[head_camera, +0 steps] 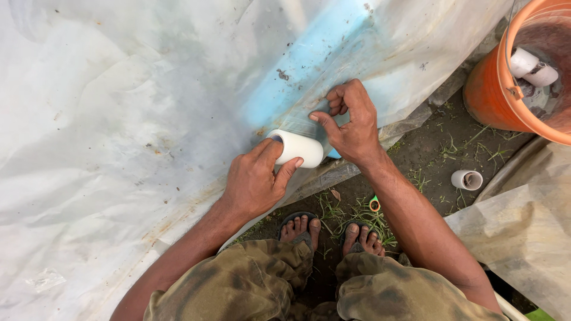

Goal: The person places a blue plastic sheet against a translucent plastic wall and smooths it. They then unroll clear adhesive tape, apply it over the blue sheet, and cut it with scissors. The person repeats the taping process on a lower section of the wall.

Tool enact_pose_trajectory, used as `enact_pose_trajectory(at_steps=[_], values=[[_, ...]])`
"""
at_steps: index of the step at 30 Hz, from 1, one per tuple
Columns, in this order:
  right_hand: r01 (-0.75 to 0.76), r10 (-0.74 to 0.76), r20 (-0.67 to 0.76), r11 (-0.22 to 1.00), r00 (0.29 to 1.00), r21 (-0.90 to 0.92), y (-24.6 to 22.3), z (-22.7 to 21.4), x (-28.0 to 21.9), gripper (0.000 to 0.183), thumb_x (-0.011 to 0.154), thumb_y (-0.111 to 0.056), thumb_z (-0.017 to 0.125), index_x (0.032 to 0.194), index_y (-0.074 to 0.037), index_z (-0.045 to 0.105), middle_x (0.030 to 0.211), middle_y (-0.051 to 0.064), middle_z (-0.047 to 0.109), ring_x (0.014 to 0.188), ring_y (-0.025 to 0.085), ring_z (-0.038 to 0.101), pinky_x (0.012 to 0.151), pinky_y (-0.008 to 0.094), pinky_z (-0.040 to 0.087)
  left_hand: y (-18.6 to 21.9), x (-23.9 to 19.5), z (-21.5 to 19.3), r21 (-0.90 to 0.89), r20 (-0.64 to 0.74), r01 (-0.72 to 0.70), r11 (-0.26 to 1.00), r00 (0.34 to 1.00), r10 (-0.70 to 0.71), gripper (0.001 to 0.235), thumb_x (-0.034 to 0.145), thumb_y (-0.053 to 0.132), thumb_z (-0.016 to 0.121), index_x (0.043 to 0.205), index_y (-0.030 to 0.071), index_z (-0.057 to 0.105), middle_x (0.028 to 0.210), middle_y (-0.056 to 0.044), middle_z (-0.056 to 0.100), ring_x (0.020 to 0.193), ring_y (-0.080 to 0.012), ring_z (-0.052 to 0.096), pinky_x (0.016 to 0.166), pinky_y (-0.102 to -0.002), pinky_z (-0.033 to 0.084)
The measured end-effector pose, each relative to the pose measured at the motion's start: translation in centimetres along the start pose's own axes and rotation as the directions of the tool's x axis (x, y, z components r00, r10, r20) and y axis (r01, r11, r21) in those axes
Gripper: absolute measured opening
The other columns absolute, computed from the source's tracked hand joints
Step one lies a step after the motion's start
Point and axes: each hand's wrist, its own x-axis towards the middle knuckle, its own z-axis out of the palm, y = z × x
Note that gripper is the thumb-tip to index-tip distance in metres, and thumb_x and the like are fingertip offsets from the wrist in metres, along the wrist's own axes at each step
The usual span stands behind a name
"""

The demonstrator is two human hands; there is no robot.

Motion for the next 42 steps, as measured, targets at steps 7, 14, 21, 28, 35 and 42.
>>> enact_pose_trajectory(at_steps=[7, 14, 21, 28, 35, 42], values=[[0.068, -0.080, -0.096, 0.990, 0.992, -0.121, 0.2, 1.4, -0.1, 0.044, 0.090, -0.013, 0.090, 0.112, -0.001, 0.054, 0.100, 0.009, 0.053, 0.084, 0.017, 0.057, 0.066, 0.030, 0.051, 0.0, 0.1, -0.4, 0.074, 0.002, -0.098, 0.993, 0.995, 0.098, 0.030, 0.097, 0.027, 0.074, 0.093, 0.000, 0.063, 0.086, -0.014, 0.069, 0.058, -0.0263, 0.067, 0.047, -0.042, 0.051], [0.008, -0.035, -0.138, 0.980, 0.990, -0.199, 0.0, 2.1, 0.2, 0.055, 0.089, -0.029, 0.094, 0.107, -0.001, 0.050, 0.094, 0.009, 0.052, 0.078, 0.016, 0.055, 0.061, 0.031, 0.049, -0.1, 0.2, -0.7, 0.070, -0.042, -0.141, 0.987, 0.989, 0.145, 0.027, 0.096, 0.025, 0.074, 0.090, 0.001, 0.061, 0.088, -0.013, 0.069, 0.055, -0.0249, 0.065, 0.045, -0.040, 0.049], [0.024, -0.067, -0.149, 0.961, 0.986, -0.277, -0.4, 2.3, 0.7, 0.064, 0.081, -0.039, 0.100, 0.100, -0.004, 0.050, 0.087, 0.007, 0.050, 0.075, 0.018, 0.051, 0.057, 0.032, 0.046, -0.5, 0.1, -0.6, 0.003, 0.002, -0.072, 0.997, 0.997, 0.072, 0.029, 0.099, 0.026, 0.072, 0.087, 0.002, 0.062, 0.084, -0.011, 0.067, 0.052, -0.0172, 0.065, 0.042, -0.035, 0.049], [-0.061, 0.047, -0.133, 0.993, 0.990, -0.100, -2.0, 1.8, 0.4, 0.056, 0.084, -0.025, 0.097, 0.105, -0.003, 0.049, 0.094, 0.006, 0.049, 0.079, 0.017, 0.049, 0.067, 0.033, 0.047, -0.4, 0.1, -0.5, 0.021, -0.013, -0.058, 0.998, 0.998, 0.059, 0.032, 0.099, 0.028, 0.074, 0.084, 0.001, 0.063, 0.078, -0.009, 0.066, 0.051, -0.0182, 0.064, 0.043, -0.037, 0.048], [-0.055, 0.043, -0.116, 0.994, 0.992, -0.097, -1.5, 1.8, 0.2, 0.056, 0.084, -0.020, 0.097, 0.109, -0.002, 0.050, 0.100, 0.009, 0.050, 0.082, 0.018, 0.050, 0.068, 0.034, 0.048, -0.2, 0.2, -0.4, 0.047, -0.063, -0.056, 0.997, 0.996, 0.059, 0.030, 0.097, 0.027, 0.074, 0.093, -0.002, 0.067, 0.081, -0.011, 0.069, 0.050, -0.0180, 0.064, 0.041, -0.036, 0.049], [0.039, -0.045, -0.043, 0.992, 0.998, -0.123, 0.0, 1.0, -1.3, 0.049, 0.091, -0.007, 0.088, 0.123, -0.002, 0.052, 0.114, 0.010, 0.049, 0.094, 0.017, 0.052, 0.078, 0.033, 0.050, -0.5, 0.2, 0.0, 0.094, -0.047, -0.008, 0.996, 0.999, 0.013, 0.031, 0.097, 0.027, 0.076, 0.093, -0.003, 0.068, 0.078, -0.012, 0.069, 0.048, -0.0171, 0.064, 0.041, -0.036, 0.049]])
